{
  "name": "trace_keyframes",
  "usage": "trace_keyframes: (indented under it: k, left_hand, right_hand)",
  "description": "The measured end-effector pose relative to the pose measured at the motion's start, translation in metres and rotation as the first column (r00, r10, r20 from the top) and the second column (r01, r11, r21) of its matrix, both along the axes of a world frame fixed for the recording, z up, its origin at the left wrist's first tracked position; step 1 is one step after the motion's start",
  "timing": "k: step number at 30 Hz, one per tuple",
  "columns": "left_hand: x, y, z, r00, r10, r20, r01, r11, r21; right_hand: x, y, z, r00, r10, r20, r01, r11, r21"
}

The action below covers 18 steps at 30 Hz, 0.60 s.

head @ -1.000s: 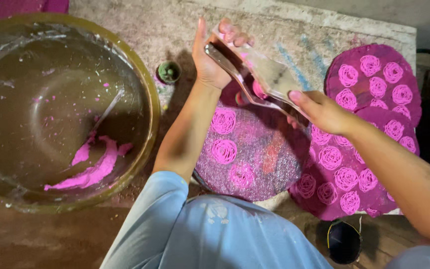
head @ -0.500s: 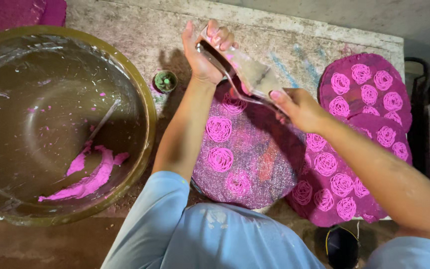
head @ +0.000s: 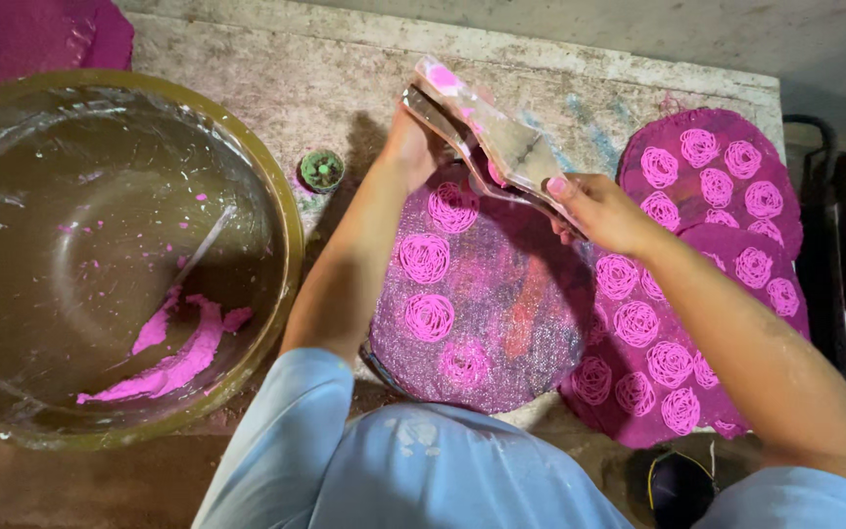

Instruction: The person loads pink paste into a handheld extruder tool over a large basin and squeezes it to pipe rose-shaped swirls onto round dark boards, working one board at a time and setting finished boards aside on the table.

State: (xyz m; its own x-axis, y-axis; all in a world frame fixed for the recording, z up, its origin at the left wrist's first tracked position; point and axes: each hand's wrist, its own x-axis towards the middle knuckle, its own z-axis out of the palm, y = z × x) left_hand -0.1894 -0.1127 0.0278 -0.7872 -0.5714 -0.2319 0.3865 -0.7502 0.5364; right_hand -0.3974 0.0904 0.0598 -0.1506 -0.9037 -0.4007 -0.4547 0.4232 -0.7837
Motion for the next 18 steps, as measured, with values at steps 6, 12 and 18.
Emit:
trace_keyframes:
  k: [6,12,18]
  left_hand:
    - [0.012,0.022,-0.018,0.862,-0.268,0.431,0.379,0.905,-0.194]
    - [0.031,0.033,-0.034,0.828,0.280,0.486,0.263,0.573,-0.777]
    - [0.024,0.033,-0.022,0.992,0.115,0.051,-0.066,0.820,-0.569]
  right_hand:
    - [-0.001,0.004,-0.016,0.996,-0.084,-0.029,0.083,0.995,-0.052]
    - [-0.006,0.001,-0.022,0.989,-0.145,-0.008,0.143,0.980,-0.139]
    - [-0.025,0.033,-0.015,0.999,-0.053,0.008,0.053,0.997,-0.059]
